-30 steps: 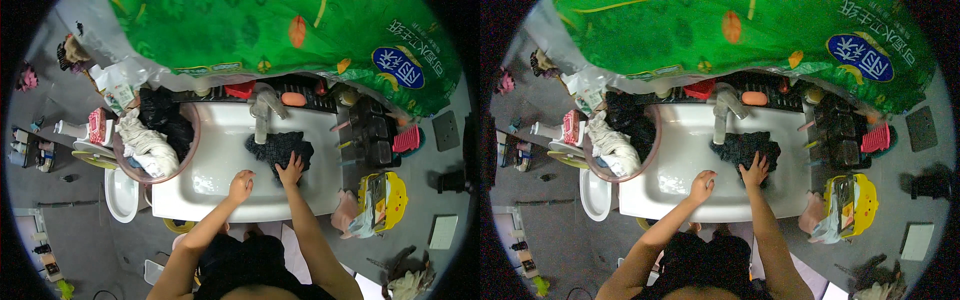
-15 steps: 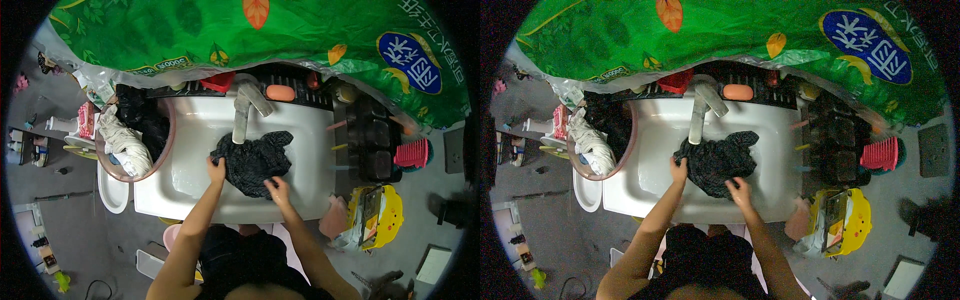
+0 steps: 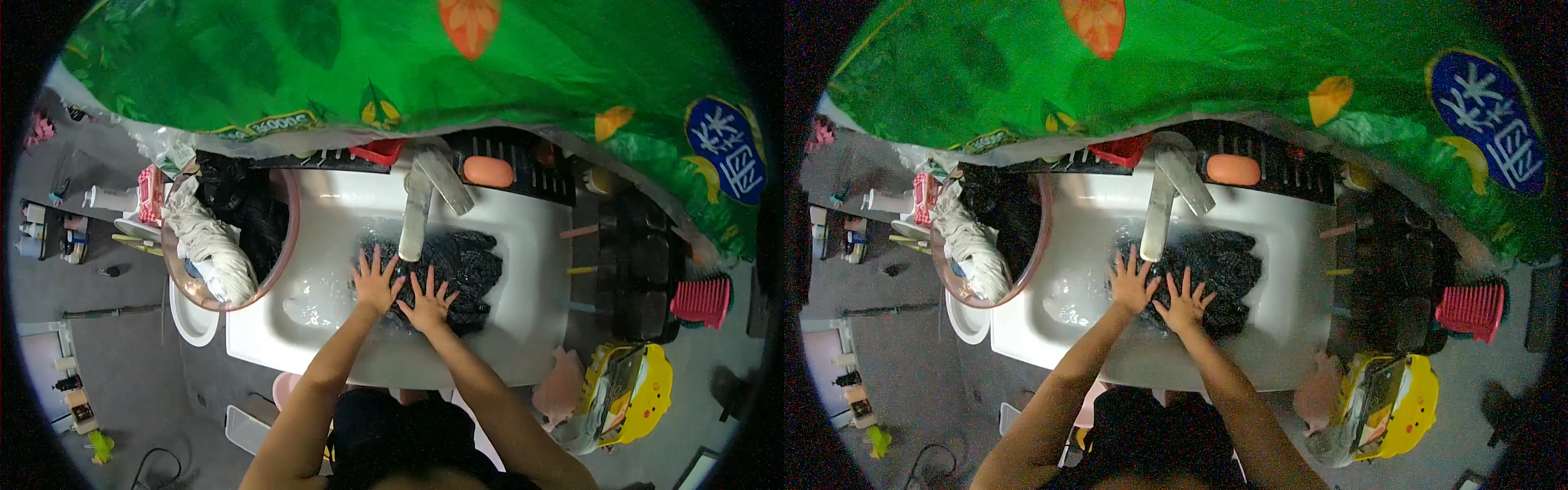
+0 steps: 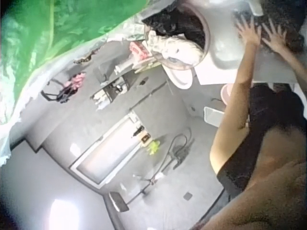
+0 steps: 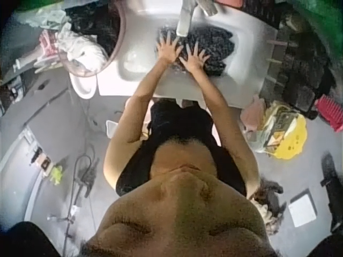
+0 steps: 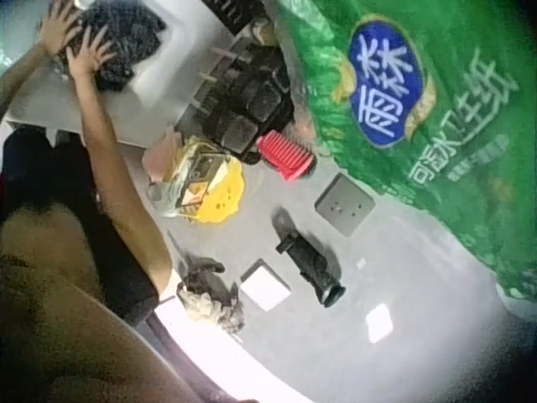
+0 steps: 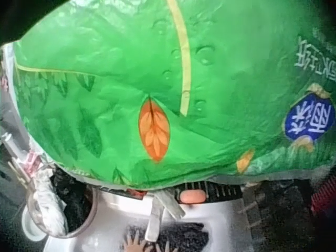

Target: The person washes clothes in a sink by hand, scrubbing and wringing out individual garments, placing them into a basin, and scrubbing a black garment in the water.

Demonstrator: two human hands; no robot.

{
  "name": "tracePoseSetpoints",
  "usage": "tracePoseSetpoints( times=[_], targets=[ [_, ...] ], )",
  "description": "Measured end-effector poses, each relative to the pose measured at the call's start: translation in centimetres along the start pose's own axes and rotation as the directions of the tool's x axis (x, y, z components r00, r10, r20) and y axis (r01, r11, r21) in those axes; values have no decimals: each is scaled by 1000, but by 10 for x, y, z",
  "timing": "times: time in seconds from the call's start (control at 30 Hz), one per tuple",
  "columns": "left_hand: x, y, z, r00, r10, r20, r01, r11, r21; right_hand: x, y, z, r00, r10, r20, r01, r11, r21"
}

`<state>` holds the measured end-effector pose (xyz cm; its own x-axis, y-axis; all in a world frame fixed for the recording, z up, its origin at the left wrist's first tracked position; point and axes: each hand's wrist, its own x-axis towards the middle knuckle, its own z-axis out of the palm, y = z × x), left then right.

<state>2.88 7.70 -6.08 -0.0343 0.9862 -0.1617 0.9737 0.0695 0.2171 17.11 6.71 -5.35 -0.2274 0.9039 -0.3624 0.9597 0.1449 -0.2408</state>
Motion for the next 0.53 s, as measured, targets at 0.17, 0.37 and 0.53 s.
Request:
tracePoseSetpoints(
  times=[0.17, 0.37, 0.53],
  targets=[
    [23, -8, 11, 967, -38, 251, 57, 996, -68, 20, 5, 15, 999, -36, -17, 35, 998, -59],
    [33, -24, 24, 968, -147, -204, 39, 889, -456, 47, 14, -30, 993, 82, 84, -116, 780, 615],
    [-9, -47, 18, 951, -310, -20, 87, 327, -941, 1, 13, -19, 903, -47, -428, 310, 761, 570]
  ],
)
